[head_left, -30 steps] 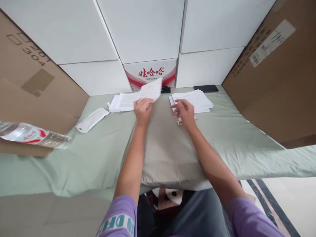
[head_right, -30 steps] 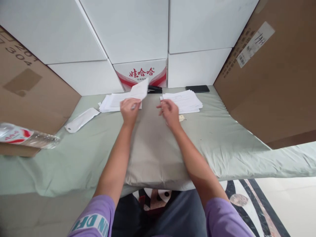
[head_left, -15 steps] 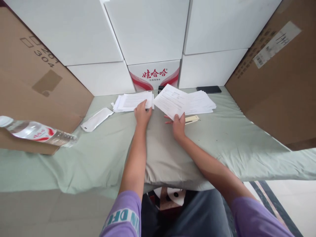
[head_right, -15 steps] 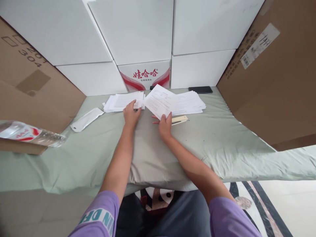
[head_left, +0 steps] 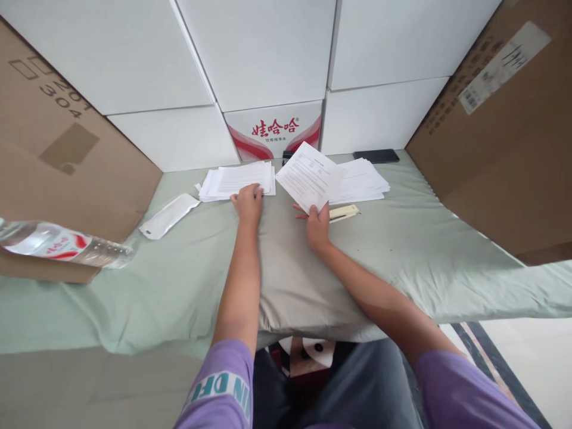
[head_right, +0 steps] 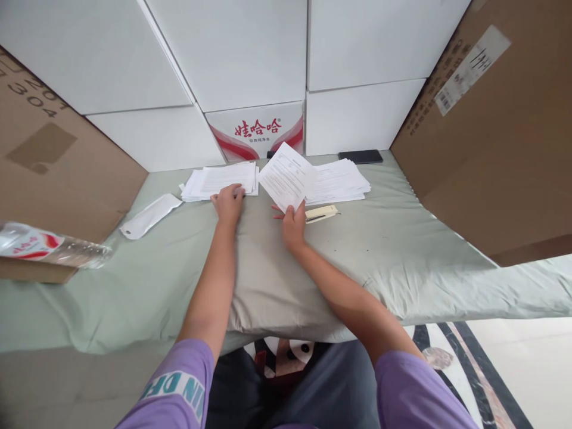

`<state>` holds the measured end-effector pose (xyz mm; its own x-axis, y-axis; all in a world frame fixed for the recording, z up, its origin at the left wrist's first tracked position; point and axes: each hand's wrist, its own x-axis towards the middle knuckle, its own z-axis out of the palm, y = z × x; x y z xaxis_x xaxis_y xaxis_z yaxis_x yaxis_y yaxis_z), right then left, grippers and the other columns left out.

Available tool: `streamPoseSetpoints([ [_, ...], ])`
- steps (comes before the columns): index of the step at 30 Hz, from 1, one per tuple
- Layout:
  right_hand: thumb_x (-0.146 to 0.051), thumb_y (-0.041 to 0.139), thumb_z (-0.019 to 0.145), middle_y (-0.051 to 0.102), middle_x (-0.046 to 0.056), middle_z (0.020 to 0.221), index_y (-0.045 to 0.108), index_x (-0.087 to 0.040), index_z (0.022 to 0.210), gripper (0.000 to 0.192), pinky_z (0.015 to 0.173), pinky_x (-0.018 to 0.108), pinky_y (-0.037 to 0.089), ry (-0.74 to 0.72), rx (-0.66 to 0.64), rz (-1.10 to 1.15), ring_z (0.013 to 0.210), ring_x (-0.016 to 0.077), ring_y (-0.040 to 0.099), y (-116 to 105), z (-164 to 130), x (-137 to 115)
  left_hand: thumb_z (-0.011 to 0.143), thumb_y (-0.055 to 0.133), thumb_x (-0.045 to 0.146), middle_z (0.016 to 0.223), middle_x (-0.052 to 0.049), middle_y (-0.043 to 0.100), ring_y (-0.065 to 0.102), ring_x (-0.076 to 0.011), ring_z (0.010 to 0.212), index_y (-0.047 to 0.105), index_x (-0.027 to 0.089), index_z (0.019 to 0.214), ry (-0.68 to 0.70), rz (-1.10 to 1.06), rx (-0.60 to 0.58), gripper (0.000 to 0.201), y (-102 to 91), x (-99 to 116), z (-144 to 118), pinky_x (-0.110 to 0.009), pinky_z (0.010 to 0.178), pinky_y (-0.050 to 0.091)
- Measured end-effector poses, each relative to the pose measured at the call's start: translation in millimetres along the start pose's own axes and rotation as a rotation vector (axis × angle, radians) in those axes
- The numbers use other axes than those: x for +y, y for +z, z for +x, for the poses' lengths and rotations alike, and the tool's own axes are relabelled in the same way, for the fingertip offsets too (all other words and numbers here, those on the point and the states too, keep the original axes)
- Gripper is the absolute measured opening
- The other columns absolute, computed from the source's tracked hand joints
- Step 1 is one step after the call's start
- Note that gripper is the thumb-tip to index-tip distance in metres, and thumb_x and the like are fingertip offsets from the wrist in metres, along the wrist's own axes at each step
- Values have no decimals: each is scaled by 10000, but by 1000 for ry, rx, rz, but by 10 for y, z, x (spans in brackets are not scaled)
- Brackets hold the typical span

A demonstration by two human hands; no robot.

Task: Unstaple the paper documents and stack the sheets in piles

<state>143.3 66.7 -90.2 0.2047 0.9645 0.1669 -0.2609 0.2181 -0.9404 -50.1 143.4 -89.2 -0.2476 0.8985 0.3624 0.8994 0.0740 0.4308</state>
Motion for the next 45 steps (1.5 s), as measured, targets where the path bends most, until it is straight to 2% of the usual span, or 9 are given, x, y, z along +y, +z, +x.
streamPoseSetpoints([
  [6,-450,465,920,479,114,1521,207,-316,1559,702,766,452,624,17,7,5,1052,286,719,0,0,-8,980,458,359,1317,-73,704,583,-283,1277,716,307,1186,66,-16,-62,334,16,22,-16,-481,1070,256],
  [18,-440,449,927,481,113,1525,190,-324,1568,701,707,441,626,-6,-6,18,1014,283,728,0,-2,13,976,460,475,882,-53,754,633,-215,848,702,235,831,-125,-79,115,371,-108,27,33,-338,868,388],
  [23,-430,450,920,487,101,1523,238,-324,1543,667,734,443,630,0,-6,33,1003,272,733,-3,-16,15,1017,379,404,949,-72,744,636,-205,900,691,205,909,-125,-178,238,386,-237,59,66,-306,854,411],
  [27,-393,508,866,600,96,1395,325,-308,1492,657,773,486,632,98,-43,62,977,283,739,-4,3,25,999,476,374,1047,-78,756,657,-223,1048,701,206,935,88,-238,271,287,-297,267,42,-344,1008,395],
  [32,-468,557,827,710,81,1147,445,-274,1380,596,761,487,632,260,-115,101,997,288,723,-21,104,85,993,529,372,1026,-38,777,690,-196,1027,714,237,920,503,-308,14,241,-188,652,-280,-344,984,435],
  [36,-605,449,872,679,71,1257,535,-250,1280,548,870,472,610,193,-44,106,1138,266,661,-26,129,99,984,552,349,997,-42,784,701,-210,984,722,249,917,687,-245,-135,209,-165,728,-653,-376,902,447],
  [39,-490,541,836,671,60,1294,579,-233,1242,482,1066,465,511,87,-36,75,1208,249,623,-22,100,68,977,562,351,1021,-42,785,704,-214,994,729,254,955,743,-247,-172,194,-270,620,-834,-386,887,461],
  [42,-319,563,776,679,41,1297,606,-239,1236,469,1151,469,430,36,-41,25,1232,246,604,-25,67,26,954,596,423,1121,-46,772,684,-216,1108,730,270,1033,676,-275,-157,218,-404,375,-870,-389,999,458],
  [45,-280,537,758,709,25,1248,648,-250,1193,450,1148,491,432,45,-70,-31,1227,262,598,-34,46,-7,967,557,436,1351,-97,672,578,-226,1314,655,254,1259,283,-305,38,358,-468,33,-745,-394,1114,427],
])
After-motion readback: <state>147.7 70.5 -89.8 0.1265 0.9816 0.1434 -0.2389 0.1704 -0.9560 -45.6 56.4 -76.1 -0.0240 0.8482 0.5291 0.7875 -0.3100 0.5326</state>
